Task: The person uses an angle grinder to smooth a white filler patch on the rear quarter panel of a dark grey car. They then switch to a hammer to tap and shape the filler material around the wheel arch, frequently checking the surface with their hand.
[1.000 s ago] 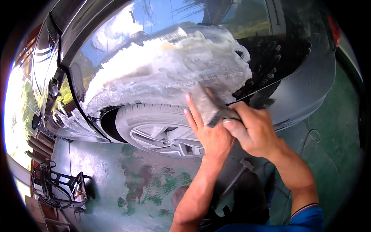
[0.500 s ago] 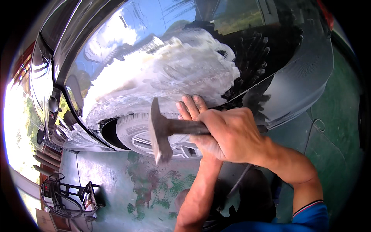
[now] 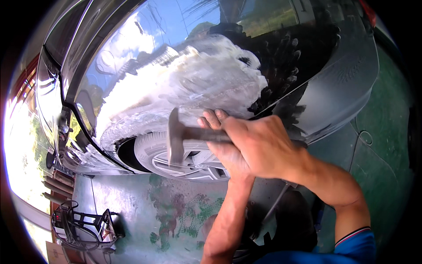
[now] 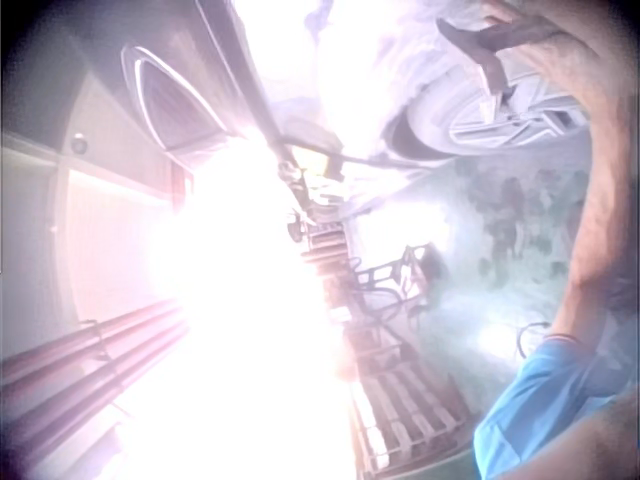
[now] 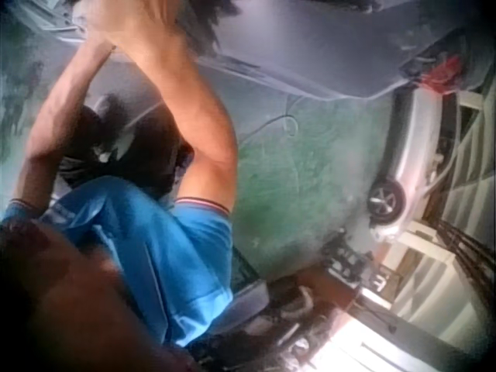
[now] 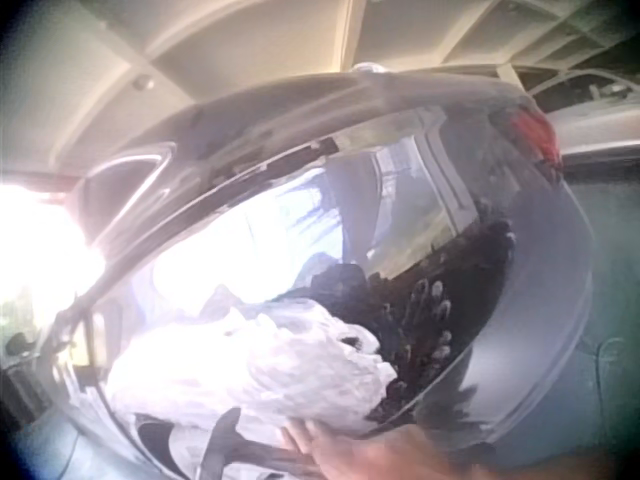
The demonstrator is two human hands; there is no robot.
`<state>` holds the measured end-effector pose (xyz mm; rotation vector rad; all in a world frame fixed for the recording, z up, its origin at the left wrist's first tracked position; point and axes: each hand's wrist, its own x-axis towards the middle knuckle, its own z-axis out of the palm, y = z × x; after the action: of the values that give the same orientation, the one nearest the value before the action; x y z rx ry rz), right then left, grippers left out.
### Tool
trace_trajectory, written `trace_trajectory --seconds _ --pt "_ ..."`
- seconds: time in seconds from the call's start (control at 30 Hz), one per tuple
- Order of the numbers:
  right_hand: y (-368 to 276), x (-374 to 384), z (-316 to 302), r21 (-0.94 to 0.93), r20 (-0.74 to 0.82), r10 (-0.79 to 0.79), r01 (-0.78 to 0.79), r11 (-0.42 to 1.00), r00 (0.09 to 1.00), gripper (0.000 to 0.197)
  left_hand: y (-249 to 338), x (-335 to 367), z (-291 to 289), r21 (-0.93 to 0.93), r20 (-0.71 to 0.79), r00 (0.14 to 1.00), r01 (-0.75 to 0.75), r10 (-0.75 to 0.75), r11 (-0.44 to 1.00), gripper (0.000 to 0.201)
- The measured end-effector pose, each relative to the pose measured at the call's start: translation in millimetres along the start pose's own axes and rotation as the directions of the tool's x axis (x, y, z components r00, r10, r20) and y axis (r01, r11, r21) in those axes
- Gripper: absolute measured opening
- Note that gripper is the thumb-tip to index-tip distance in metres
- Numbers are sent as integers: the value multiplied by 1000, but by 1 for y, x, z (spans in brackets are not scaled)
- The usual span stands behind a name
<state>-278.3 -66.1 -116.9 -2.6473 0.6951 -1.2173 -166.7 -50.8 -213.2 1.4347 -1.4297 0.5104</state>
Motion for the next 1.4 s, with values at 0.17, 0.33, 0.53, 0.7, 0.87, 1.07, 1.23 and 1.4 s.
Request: trace_trajectory --seconds 0.17,0.33,0.53,0.7,0.87,1.07,1.23,1.4 --pt "-1 -7 0 49 -181 -140 151 987 973 44 -7 2 13 70 -94 992 -75 81 995 60" --pt "3 -8 -5 10 -10 -11 11 1000 1000 46 2 0 4 90 -48 997 -60 65 994 61" --pt "8 -15 -3 12 -22 8 -8 1000 1000 45 3 -1 0 185 48 994 -105 97 977 62" --pt "3 -10 -6 62 -106 -4 11 998 994 40 2 2 8 121 -78 990 -110 120 987 63" --pt "6 -9 6 123 -241 -75 107 987 968 40 -14 0 17 184 -122 983 -116 140 976 61" --pt "4 -10 -1 64 -108 11 -4 998 994 39 -14 0 4 162 -53 990 -122 132 979 64" --pt "17 -19 0 112 -101 84 -72 991 991 35 16 8 0 36 -104 984 -144 147 989 63" --pt "23 -24 0 122 -122 53 -38 992 991 34 4 -2 -4 141 65 987 -153 145 978 70"
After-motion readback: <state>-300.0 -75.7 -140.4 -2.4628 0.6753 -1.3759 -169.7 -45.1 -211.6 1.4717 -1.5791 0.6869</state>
